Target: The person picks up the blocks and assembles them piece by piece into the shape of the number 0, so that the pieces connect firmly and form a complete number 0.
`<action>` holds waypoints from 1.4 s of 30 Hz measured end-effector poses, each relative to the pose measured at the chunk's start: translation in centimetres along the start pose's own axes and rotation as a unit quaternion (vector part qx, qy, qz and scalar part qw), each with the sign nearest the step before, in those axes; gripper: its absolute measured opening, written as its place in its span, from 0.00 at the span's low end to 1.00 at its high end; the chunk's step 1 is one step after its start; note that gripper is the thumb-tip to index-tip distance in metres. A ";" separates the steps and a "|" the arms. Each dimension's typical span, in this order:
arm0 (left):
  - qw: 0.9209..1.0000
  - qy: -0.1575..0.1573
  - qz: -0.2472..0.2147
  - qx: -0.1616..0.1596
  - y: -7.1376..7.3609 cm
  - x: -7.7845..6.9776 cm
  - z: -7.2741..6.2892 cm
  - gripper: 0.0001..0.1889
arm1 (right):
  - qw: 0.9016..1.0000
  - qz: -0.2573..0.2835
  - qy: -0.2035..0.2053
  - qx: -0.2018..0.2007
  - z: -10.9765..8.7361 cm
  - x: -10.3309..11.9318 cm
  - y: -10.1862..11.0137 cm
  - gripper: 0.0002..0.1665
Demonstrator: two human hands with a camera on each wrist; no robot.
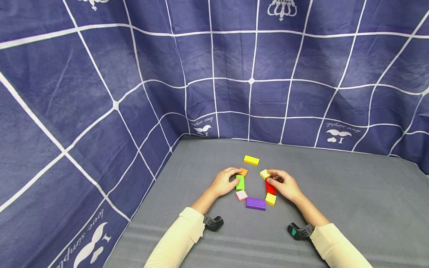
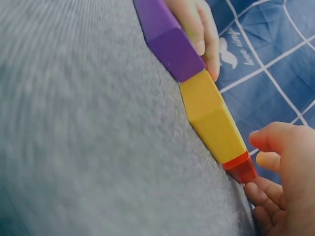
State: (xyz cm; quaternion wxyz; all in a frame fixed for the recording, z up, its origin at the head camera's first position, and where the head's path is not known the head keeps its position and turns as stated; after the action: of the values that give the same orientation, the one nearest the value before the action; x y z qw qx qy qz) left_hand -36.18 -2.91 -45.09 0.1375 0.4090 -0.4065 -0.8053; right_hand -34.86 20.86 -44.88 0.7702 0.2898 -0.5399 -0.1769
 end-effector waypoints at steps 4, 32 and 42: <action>1.000 -0.002 -0.001 0.000 -0.1 0.1 0.0 0.19 | 1.000 0.001 0.009 -0.012 -0.1 -0.2 -0.1 0.17; 0.997 0.054 -0.053 -0.013 1.2 0.4 2.2 0.14 | 0.998 -0.024 0.046 -0.038 -0.1 -0.4 0.1 0.16; 0.997 0.064 0.009 0.028 1.9 1.1 5.7 0.12 | 0.998 -0.016 0.042 -0.034 -0.2 -0.6 -0.2 0.16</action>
State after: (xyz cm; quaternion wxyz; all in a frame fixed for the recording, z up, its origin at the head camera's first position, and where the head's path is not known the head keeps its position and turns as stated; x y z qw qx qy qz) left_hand -41.50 -1.62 -42.32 0.1591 0.4600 -0.4227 -0.7645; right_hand -34.88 21.05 -45.49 0.7983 0.2794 -0.4964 -0.1952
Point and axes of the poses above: each hand's wrist, its own z-axis towards the middle knuckle, its own y-axis out of the back of the hand, x = y × z, the point moved 6 cm from there along z, towards the middle knuckle, and after that the axes turned 7 degrees about x, right-handed, at the moved point
